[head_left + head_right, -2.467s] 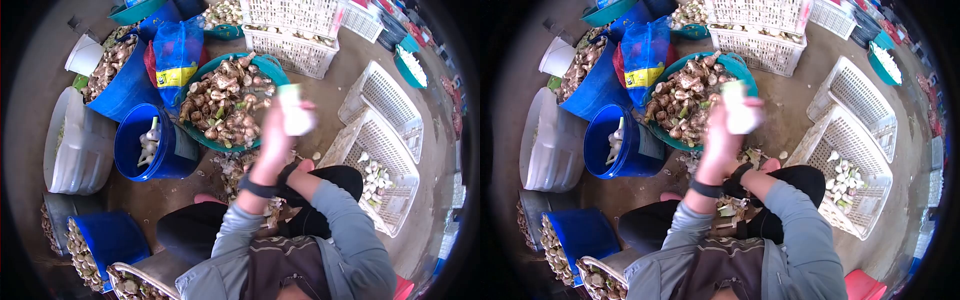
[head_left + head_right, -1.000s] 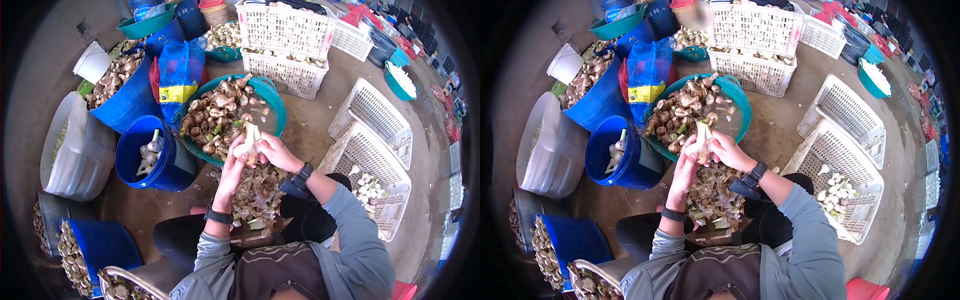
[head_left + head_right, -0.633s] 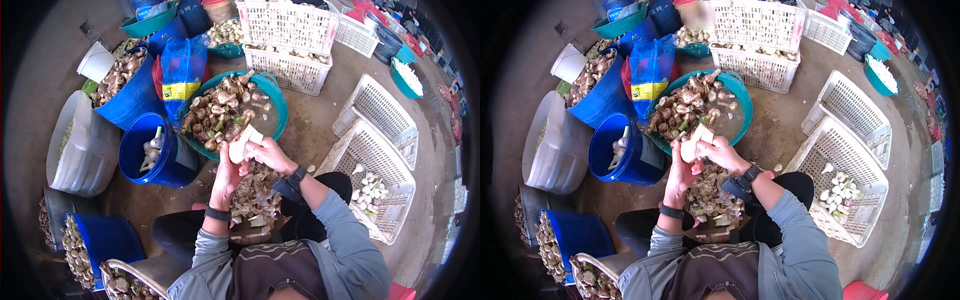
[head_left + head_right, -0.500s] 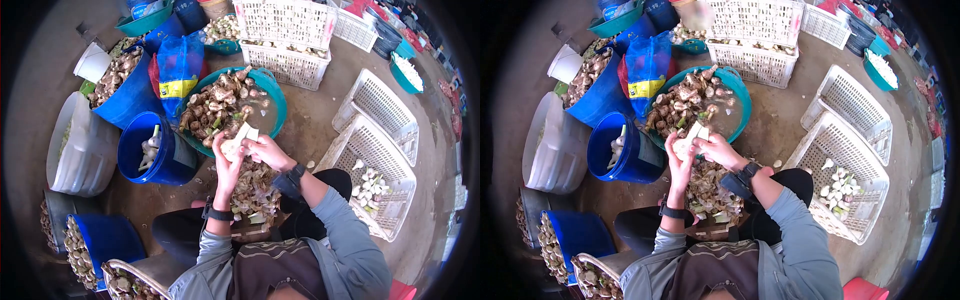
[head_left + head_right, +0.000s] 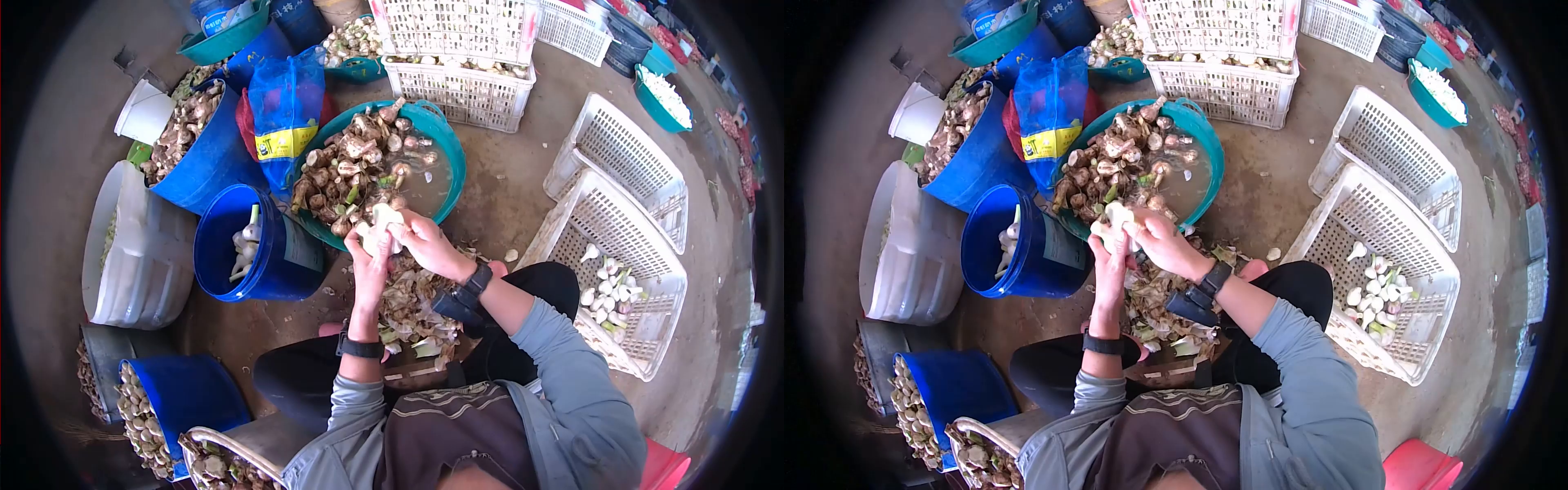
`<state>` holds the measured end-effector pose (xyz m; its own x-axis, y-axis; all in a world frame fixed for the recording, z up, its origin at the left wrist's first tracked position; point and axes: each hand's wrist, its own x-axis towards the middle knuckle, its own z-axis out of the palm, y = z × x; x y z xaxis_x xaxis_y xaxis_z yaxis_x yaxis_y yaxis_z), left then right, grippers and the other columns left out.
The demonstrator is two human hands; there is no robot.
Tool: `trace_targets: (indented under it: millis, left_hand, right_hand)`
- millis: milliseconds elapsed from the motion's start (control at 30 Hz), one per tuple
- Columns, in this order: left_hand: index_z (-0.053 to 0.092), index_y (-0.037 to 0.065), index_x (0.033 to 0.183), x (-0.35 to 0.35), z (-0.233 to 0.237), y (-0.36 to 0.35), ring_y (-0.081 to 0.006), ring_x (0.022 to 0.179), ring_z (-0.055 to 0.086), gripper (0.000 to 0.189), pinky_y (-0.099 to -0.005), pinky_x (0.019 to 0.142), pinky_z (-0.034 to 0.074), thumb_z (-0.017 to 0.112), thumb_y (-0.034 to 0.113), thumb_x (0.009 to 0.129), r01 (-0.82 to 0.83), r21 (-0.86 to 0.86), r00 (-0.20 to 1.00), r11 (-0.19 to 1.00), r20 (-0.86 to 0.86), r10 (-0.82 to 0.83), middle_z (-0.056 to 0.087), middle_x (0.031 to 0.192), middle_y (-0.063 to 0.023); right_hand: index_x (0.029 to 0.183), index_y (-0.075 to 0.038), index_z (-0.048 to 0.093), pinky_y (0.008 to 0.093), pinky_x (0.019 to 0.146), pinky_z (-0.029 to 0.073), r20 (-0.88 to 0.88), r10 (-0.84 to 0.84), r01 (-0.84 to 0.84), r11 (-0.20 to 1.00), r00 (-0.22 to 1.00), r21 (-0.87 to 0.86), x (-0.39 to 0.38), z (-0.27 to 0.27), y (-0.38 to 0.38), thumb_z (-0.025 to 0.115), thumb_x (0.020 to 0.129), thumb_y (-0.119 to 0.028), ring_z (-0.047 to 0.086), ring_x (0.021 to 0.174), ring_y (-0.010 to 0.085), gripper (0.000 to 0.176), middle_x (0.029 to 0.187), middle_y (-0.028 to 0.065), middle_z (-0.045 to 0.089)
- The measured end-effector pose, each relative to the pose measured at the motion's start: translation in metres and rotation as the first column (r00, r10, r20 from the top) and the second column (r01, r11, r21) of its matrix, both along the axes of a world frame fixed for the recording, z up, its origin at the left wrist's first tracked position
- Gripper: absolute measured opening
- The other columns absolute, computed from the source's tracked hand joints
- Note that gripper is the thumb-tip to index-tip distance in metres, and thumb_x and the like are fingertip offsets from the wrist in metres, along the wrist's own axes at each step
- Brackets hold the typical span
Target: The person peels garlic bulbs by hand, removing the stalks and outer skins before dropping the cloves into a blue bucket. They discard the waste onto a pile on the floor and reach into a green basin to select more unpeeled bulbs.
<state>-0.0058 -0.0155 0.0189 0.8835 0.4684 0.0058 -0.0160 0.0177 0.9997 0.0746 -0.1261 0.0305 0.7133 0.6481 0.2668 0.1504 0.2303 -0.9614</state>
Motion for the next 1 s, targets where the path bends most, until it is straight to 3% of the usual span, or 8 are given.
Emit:
trace_targets:
  millis: [233,467,567,767,833,900,933,1000]
  left_hand:
    - [0.037,0.012,0.122,-0.008,0.003,0.017,-0.0104,0.086,0.054,0.046,-0.0225,0.069,0.046,0.060,0.031,0.087,0.457,-0.323,0.889,0.829,0.190,-0.416,0.053,0.106,-0.0035]
    - [0.033,0.000,0.133,0.007,-0.017,-0.013,-0.0164,0.108,0.050,0.044,-0.0307,0.091,0.040,0.044,0.019,0.095,0.001,-0.488,0.986,0.873,0.143,0.079,0.050,0.123,-0.0102]
    - [0.034,0.000,0.130,0.012,-0.017,-0.013,-0.0179,0.104,0.052,0.041,-0.0310,0.089,0.043,0.043,0.019,0.096,-0.109,-0.624,0.975,0.774,0.083,0.204,0.053,0.118,-0.0126]
    - [0.045,0.000,0.108,0.010,-0.029,0.036,-0.0360,0.112,0.051,0.031,-0.0481,0.096,0.043,0.029,0.023,0.096,0.015,-0.957,0.940,0.291,0.113,0.321,0.055,0.114,-0.0188]
    - [0.044,-0.001,0.109,0.006,-0.024,0.044,-0.0365,0.113,0.050,0.031,-0.0485,0.097,0.043,0.029,0.023,0.095,0.049,-0.971,0.937,0.235,0.125,0.325,0.054,0.116,-0.0196]
    - [0.044,0.000,0.110,0.005,-0.023,0.046,-0.0370,0.113,0.050,0.032,-0.0485,0.097,0.042,0.029,0.023,0.095,0.049,-0.966,0.941,0.254,0.130,0.311,0.054,0.117,-0.0198]
    - [0.044,0.000,0.111,0.010,-0.022,0.048,-0.0375,0.114,0.049,0.032,-0.0485,0.097,0.042,0.028,0.024,0.095,0.069,-0.959,0.944,0.275,0.152,0.293,0.054,0.117,-0.0201]
    - [0.042,0.002,0.114,0.015,-0.022,0.052,-0.0382,0.115,0.048,0.033,-0.0477,0.096,0.043,0.027,0.024,0.096,0.020,-0.926,0.961,0.376,0.121,0.248,0.053,0.118,-0.0202]
  right_hand:
    - [0.097,-0.009,0.052,0.0267,0.072,0.045,-0.776,0.219,0.064,0.947,0.591,0.315,0.010,0.008,-0.008,0.042,0.096,-0.026,0.057,0.077,0.0122,0.020,0.084,0.0002,0.057]
    - [0.098,-0.006,0.049,0.0227,0.062,0.039,-0.392,-0.136,0.206,0.968,0.910,0.143,0.008,-0.005,0.000,0.037,0.098,-0.027,0.045,0.066,0.0066,0.024,0.077,-0.0009,0.049]
    - [0.122,-0.003,0.044,0.0215,0.062,0.037,-0.453,0.144,-0.046,0.974,0.880,0.221,-0.006,0.001,0.006,0.038,0.098,-0.021,0.043,0.068,0.0050,0.031,0.081,-0.0022,0.047]
    - [0.087,-0.006,0.051,0.0182,0.053,0.034,-0.547,0.524,-0.078,0.765,0.653,0.639,0.042,0.017,-0.027,0.046,0.094,-0.025,0.042,0.058,0.0049,0.020,0.069,-0.0041,0.046]
    - [0.082,-0.008,0.054,0.0231,0.054,0.039,-0.413,0.010,0.010,0.999,0.911,0.047,0.036,0.011,-0.026,0.051,0.089,-0.022,0.051,0.060,0.0106,0.016,0.068,-0.0009,0.051]
    - [0.083,-0.010,0.059,0.0281,0.059,0.045,0.394,0.430,0.107,0.554,0.813,-0.825,0.016,0.000,-0.019,0.058,0.082,-0.025,0.060,0.069,0.0195,0.016,0.075,0.0057,0.060]
    - [0.086,-0.012,0.064,0.0332,0.064,0.048,0.686,0.514,0.259,0.670,0.515,-0.696,0.016,-0.027,-0.024,0.063,0.075,-0.030,0.062,0.079,0.0249,0.021,0.082,0.0092,0.063]
    - [0.108,-0.012,0.058,0.0378,0.077,0.047,0.564,0.234,0.134,0.834,0.792,-0.535,0.013,-0.017,0.010,0.068,0.071,-0.032,0.062,0.084,0.0235,0.043,0.090,0.0084,0.062]
